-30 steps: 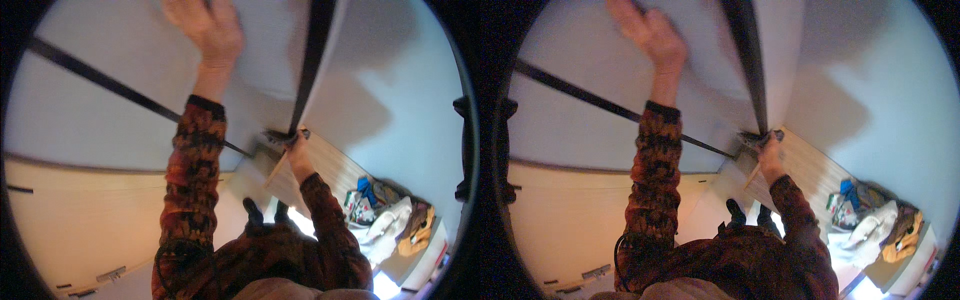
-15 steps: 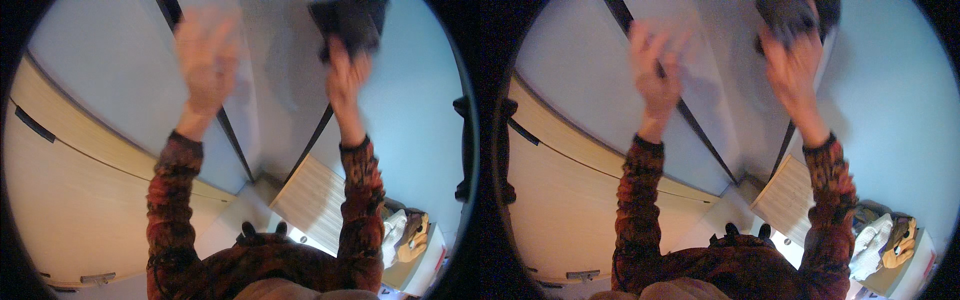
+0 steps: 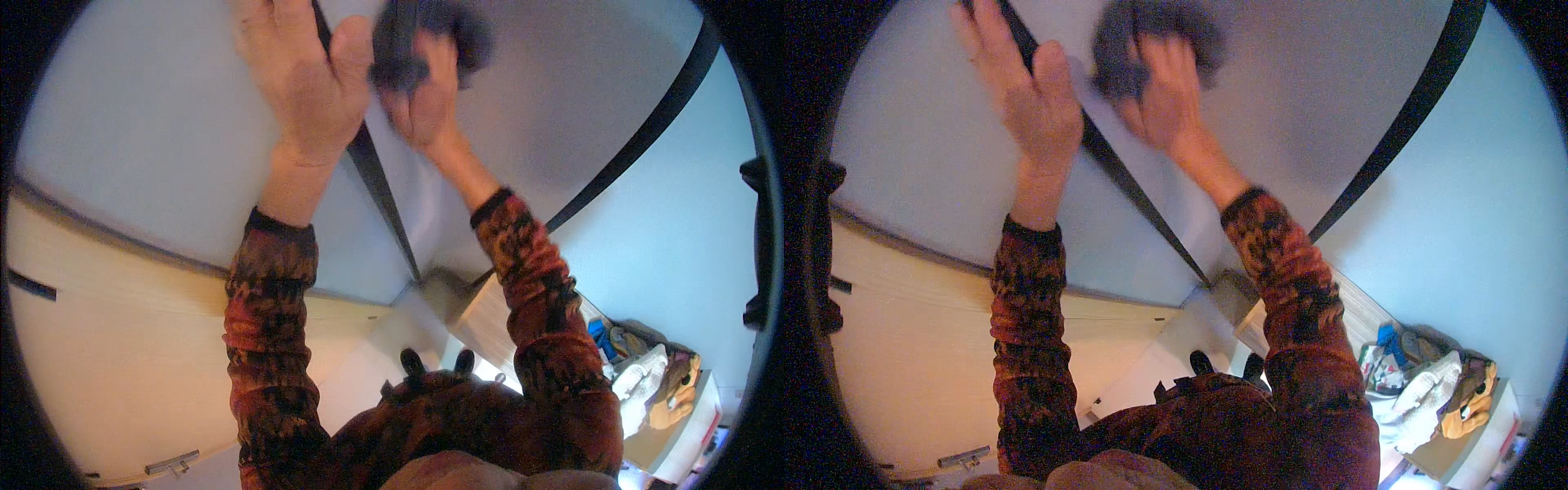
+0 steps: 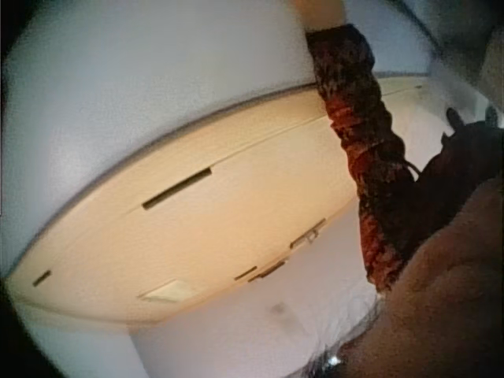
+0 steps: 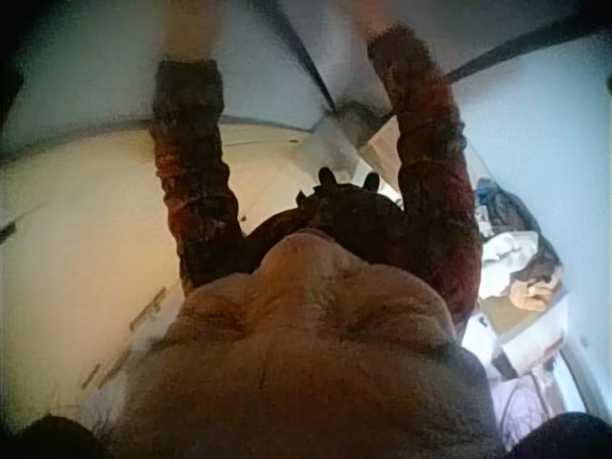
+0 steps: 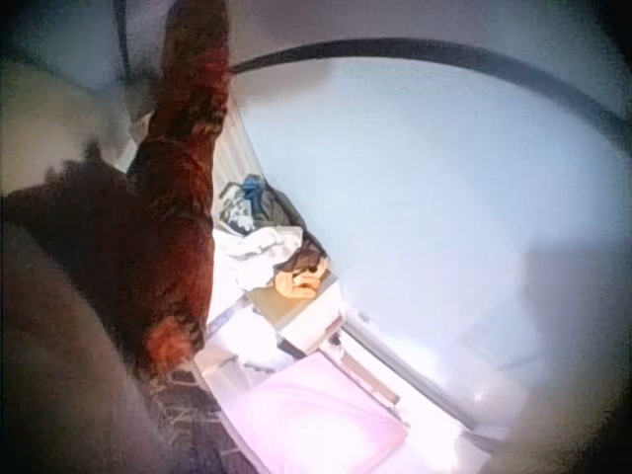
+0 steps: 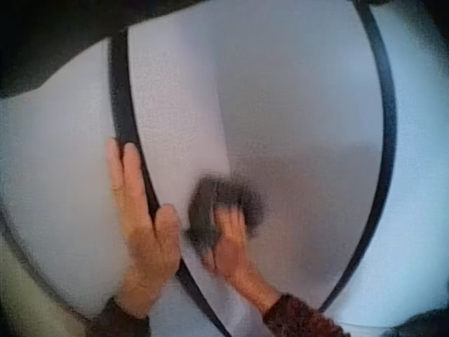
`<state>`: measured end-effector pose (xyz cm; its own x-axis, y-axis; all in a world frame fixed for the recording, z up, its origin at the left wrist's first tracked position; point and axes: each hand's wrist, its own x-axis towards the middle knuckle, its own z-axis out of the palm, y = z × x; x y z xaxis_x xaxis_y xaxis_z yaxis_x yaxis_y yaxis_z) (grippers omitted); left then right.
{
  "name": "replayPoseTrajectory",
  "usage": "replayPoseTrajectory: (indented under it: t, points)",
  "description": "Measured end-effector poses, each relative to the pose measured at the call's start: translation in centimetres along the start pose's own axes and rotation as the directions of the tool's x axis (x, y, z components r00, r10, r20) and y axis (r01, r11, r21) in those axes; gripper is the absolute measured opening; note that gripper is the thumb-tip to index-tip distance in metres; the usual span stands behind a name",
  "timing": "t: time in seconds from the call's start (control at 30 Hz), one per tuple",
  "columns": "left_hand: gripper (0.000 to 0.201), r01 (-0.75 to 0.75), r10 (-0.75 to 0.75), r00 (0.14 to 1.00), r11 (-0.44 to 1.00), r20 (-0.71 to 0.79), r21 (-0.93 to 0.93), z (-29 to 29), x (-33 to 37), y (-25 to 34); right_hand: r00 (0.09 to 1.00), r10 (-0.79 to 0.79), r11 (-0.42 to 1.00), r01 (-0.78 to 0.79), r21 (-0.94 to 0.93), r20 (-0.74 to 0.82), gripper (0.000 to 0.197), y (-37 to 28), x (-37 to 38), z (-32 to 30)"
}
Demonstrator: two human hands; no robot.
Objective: The person wipes a white cabinet door with a gray cloth, then moves to wipe a door frame and a glass shower door. The person continues wiping the cabinet door and a nearby wall surface.
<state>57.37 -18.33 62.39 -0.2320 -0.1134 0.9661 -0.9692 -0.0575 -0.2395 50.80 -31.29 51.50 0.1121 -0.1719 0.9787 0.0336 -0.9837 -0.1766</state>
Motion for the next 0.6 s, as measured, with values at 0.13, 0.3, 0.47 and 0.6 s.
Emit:
replayPoseTrajectory:
  t: [0.13,0.3,0.47,0.6]
  points:
    - [0.063,0.069,-0.067,0.997,0.996,0.025,-0.060,-0.4,-0.2,0.9,0.911,0.335,0.923,-0.369,0.109,0.240,0.061,-1.1,-18.1,-0.8]
    - [0.065,0.053,-0.066,0.996,0.979,-0.058,-0.199,1.2,-0.7,0.1,0.349,0.781,0.443,-0.894,-0.066,0.517,0.049,-5.1,-29.2,-2.1]
    - [0.070,0.038,-0.031,0.999,0.973,0.030,-0.226,1.0,-0.6,-0.8,0.405,0.736,0.355,-0.913,0.200,0.542,0.049,-7.5,-22.9,-2.3]
    - [0.062,0.035,-0.126,0.985,0.813,-0.116,-0.582,0.6,1.0,0.3,0.913,0.266,0.898,-0.351,0.266,0.308,0.068,-7.2,-7.3,-1.9]
